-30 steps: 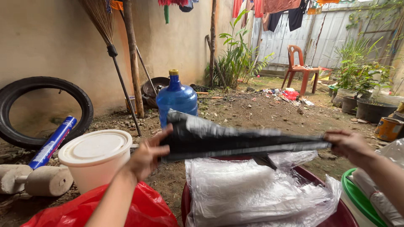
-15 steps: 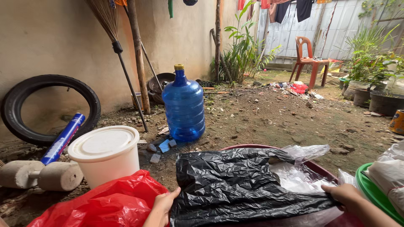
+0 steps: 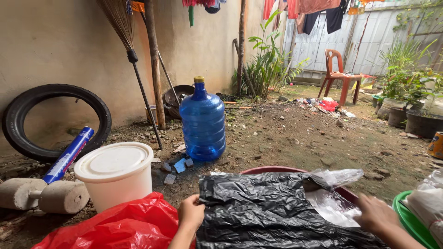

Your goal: The person sits in a backyard and packs white items into clear plastic bags, then places them into a black plastic bag. The person handles the bags by hand, folding and arranging the contents.

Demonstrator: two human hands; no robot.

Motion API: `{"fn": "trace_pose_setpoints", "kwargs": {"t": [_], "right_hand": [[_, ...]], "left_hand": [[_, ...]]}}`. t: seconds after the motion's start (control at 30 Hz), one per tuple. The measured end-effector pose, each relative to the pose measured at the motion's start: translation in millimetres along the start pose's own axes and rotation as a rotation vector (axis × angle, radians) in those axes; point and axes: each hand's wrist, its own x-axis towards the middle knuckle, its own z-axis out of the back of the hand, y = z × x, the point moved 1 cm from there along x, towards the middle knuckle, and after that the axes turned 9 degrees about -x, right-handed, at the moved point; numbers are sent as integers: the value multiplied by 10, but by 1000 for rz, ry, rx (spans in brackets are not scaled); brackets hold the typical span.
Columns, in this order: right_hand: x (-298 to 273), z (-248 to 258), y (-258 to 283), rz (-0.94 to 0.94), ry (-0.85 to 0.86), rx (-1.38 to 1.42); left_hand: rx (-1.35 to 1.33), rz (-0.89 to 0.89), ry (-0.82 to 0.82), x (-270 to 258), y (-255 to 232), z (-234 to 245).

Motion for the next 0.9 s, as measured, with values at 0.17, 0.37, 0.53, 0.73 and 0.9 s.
{"fn": "trace_pose_setpoints", "kwargs": {"t": [0.17, 0.37, 0.53, 0.73, 0.9], "right_hand": [[295, 1314, 1253, 439, -285, 517], [459, 2476, 2620, 889, -66, 1052], [650, 2544, 2810, 923, 96, 896], [679, 2585, 2657, 717, 39, 854], [613, 2760, 2525, 907, -234, 640]], "left_hand": [[-265, -109, 501, -184, -837, 56], [-208, -1121, 543, -707, -1736, 222], [-38, -602, 503, -919, -2050, 369], [-20, -404, 360, -710, -1738, 505], [25, -615, 333, -513, -1266, 527]]}}
